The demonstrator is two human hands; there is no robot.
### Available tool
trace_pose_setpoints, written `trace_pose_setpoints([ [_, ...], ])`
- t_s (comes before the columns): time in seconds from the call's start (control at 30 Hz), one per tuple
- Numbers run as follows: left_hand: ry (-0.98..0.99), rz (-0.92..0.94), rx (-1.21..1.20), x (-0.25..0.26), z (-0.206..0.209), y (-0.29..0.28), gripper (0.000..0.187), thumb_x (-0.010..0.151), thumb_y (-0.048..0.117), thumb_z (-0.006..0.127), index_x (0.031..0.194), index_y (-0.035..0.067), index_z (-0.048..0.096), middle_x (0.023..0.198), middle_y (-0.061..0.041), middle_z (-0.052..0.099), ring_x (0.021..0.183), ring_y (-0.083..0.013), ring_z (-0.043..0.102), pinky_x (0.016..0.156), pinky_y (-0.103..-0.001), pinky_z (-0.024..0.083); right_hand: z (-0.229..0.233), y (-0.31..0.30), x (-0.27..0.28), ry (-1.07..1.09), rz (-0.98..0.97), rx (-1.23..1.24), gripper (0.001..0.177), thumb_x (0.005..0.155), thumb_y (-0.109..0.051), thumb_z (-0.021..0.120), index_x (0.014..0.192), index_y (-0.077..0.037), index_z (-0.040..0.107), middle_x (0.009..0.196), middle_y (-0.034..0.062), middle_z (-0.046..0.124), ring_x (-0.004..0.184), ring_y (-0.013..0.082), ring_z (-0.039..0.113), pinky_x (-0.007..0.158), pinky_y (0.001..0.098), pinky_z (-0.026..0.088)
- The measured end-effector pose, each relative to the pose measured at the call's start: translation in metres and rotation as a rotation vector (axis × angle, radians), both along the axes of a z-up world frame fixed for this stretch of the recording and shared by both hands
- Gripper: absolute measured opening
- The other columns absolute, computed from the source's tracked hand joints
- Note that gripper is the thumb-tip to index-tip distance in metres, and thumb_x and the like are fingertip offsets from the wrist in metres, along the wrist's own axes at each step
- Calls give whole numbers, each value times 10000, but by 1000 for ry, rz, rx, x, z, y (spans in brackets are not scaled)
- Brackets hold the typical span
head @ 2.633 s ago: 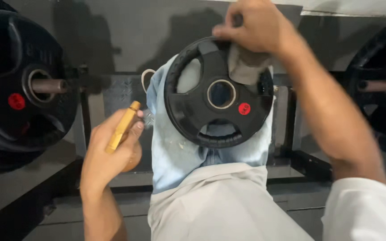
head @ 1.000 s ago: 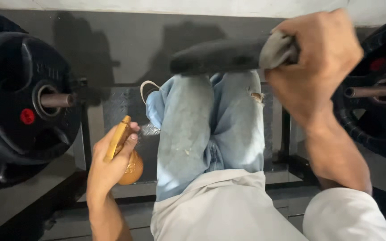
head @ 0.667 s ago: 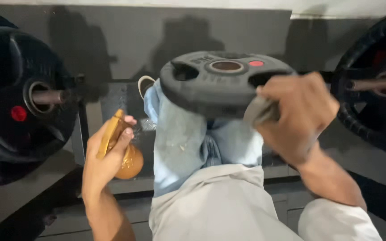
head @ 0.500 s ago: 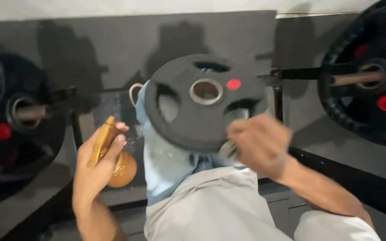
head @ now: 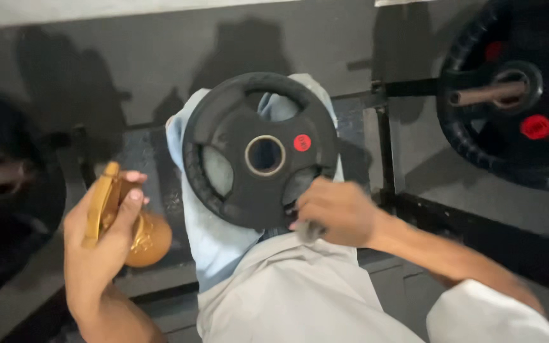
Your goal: The person cleans a weight plate using a spray bottle and a cloth, wiping the surface, the rim, and around the center hole.
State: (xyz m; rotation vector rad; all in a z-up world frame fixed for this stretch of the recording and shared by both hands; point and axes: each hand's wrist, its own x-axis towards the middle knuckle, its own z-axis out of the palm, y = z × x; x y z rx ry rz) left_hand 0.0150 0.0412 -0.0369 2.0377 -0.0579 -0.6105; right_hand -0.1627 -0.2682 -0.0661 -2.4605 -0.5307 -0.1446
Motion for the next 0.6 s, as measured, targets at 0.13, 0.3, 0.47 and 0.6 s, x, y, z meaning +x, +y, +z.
trace_pose_setpoints([
  [0.13, -53, -41, -47, -3, 5, 3, 216, 994, 157, 638, 1193, 113, 709, 1141, -12, 749, 974, -107, 725, 923, -237, 513, 12, -25, 21, 43, -463, 557, 755, 645, -160, 961, 1133, -112, 388, 1118, 105, 543, 1037, 217, 591, 924, 346, 485],
  [0.3, -64, -237, 142, -11, 44, -21, 162, 889, 251, 729, 1031, 177, 753, 945, 44, 729, 794, -128, 650, 767, -289, 486, 12, -49, 26, 159, -722, 517, 316, 913, -179, 628, 1101, -102, 386, 1146, 129, 535, 1052, 194, 527, 865, 306, 446],
  [0.47, -79, -453, 200, -20, 36, -35, 257, 840, 407, 786, 875, 171, 690, 612, 16, 602, 595, -203, 579, 606, -348, 435, 11, -54, 23, 169, -781, 566, 240, 1075, -324, 597, 1098, -108, 494, 1108, 81, 574, 979, 144, 532, 880, 285, 431],
  [0.6, -44, -447, 377, -19, 33, -36, 360, 855, 462, 773, 741, 166, 602, 619, 36, 613, 594, -206, 575, 594, -381, 436, 6, -55, 20, 127, -855, 546, 47, 1090, -56, 550, 1059, -86, 532, 1072, 80, 592, 947, 138, 533, 863, 275, 425],
])
